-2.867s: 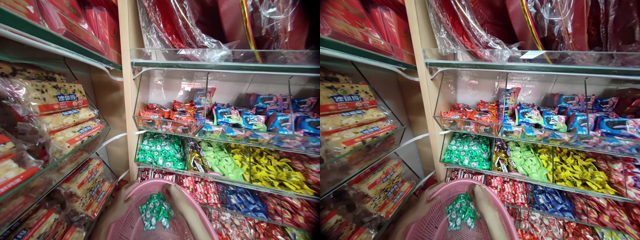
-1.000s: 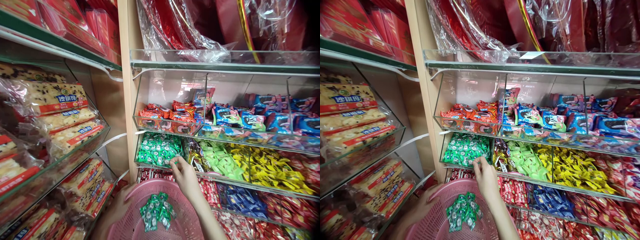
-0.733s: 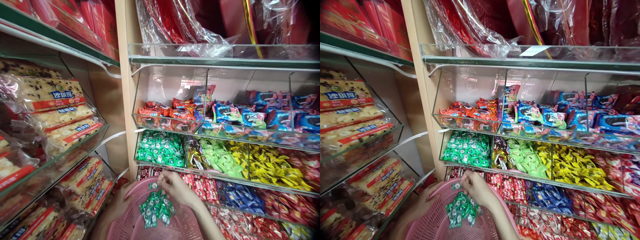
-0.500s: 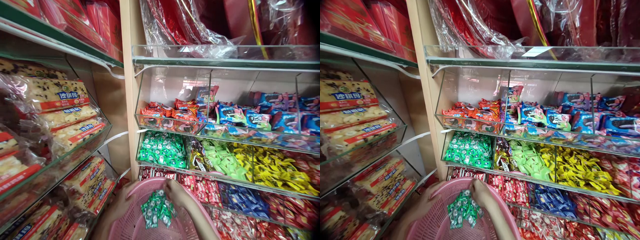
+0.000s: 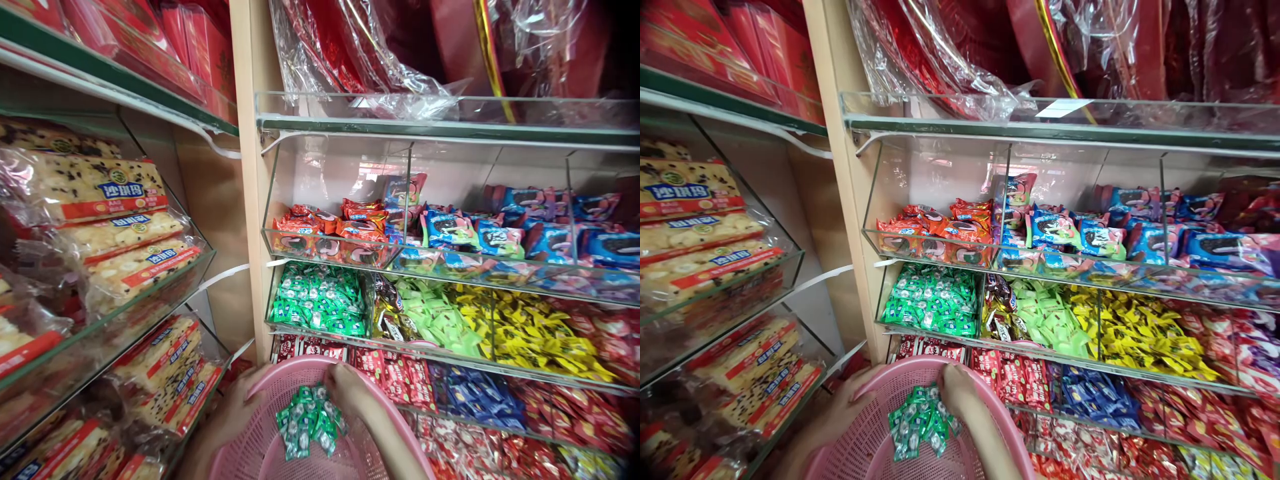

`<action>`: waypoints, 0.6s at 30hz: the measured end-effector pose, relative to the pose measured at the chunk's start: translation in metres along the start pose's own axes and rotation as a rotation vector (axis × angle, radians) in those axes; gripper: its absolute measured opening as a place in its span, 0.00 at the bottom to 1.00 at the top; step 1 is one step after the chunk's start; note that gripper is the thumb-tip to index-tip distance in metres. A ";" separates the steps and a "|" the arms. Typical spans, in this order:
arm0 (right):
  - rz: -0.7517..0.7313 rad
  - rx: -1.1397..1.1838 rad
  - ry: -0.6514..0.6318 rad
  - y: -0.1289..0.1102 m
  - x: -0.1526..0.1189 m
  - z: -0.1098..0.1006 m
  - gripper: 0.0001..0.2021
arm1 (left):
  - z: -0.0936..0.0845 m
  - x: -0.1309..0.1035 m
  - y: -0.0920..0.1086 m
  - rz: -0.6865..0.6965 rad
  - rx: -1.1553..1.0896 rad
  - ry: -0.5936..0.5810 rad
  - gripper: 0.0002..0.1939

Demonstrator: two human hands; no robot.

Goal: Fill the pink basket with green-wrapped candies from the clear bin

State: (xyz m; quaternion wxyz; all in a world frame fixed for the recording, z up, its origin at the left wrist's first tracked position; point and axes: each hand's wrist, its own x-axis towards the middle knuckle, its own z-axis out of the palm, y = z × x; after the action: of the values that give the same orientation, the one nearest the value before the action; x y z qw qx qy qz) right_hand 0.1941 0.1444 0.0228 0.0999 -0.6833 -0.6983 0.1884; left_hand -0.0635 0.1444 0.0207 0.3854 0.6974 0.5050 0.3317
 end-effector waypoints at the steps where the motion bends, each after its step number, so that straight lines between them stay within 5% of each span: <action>1: 0.001 -0.003 -0.003 -0.001 0.000 -0.001 0.09 | 0.000 0.000 0.000 -0.005 0.013 -0.006 0.23; 18: 0.099 -0.009 -0.022 -0.013 -0.017 -0.012 0.08 | 0.006 -0.001 0.006 0.020 0.055 -0.036 0.24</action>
State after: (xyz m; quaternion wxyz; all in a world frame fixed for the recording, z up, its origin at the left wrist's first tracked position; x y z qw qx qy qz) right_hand 0.1876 0.1297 0.0414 0.0796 -0.7152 -0.6657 0.1974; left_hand -0.0561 0.1413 0.0226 0.3716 0.7186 0.4999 0.3091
